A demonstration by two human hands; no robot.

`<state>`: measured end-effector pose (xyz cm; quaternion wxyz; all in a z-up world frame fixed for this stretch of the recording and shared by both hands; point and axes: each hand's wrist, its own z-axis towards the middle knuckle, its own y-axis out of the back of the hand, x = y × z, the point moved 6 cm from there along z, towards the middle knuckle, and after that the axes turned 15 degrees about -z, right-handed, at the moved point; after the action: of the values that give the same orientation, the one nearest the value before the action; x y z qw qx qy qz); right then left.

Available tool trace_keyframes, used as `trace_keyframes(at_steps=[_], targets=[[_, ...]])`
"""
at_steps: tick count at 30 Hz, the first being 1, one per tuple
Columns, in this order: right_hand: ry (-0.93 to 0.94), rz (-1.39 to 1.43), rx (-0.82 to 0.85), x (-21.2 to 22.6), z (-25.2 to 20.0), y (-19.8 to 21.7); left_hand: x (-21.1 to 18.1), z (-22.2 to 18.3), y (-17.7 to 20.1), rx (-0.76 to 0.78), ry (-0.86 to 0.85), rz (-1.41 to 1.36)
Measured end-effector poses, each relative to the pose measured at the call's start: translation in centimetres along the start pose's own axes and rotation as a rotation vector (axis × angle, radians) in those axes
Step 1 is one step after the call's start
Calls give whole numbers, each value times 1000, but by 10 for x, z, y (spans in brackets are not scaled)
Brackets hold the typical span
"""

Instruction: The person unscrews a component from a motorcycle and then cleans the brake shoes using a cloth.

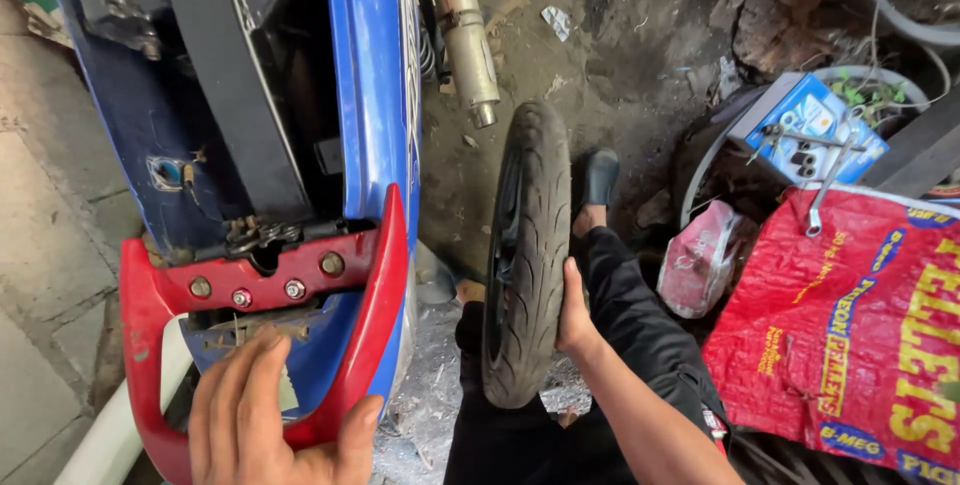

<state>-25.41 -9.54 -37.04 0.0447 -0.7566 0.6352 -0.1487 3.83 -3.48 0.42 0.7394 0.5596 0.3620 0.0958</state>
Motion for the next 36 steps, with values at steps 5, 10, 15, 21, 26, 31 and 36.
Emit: trace_keyframes(at_steps=[5,10,15,21,26,31,36], targets=[[88,-63,123,-20,14,-6,14,-7,-5,-37,-6,-23],[199,-168,286,-28,15,-2,18,-12,-6,-82,-113,-73],[-10,-121,66,-91,36,45,25,-14,-7,23,-8,-64],[-49,-33,39,-94,7,85,12,-13,-8,29,22,-42],[-92,12,66,-76,18,115,11,-11,-4,31,24,15],[-11,79,41,-56,27,93,24,-20,-10,-39,-73,-37],[131,145,55,-13,32,69,69,-52,-29,-8,63,-61]])
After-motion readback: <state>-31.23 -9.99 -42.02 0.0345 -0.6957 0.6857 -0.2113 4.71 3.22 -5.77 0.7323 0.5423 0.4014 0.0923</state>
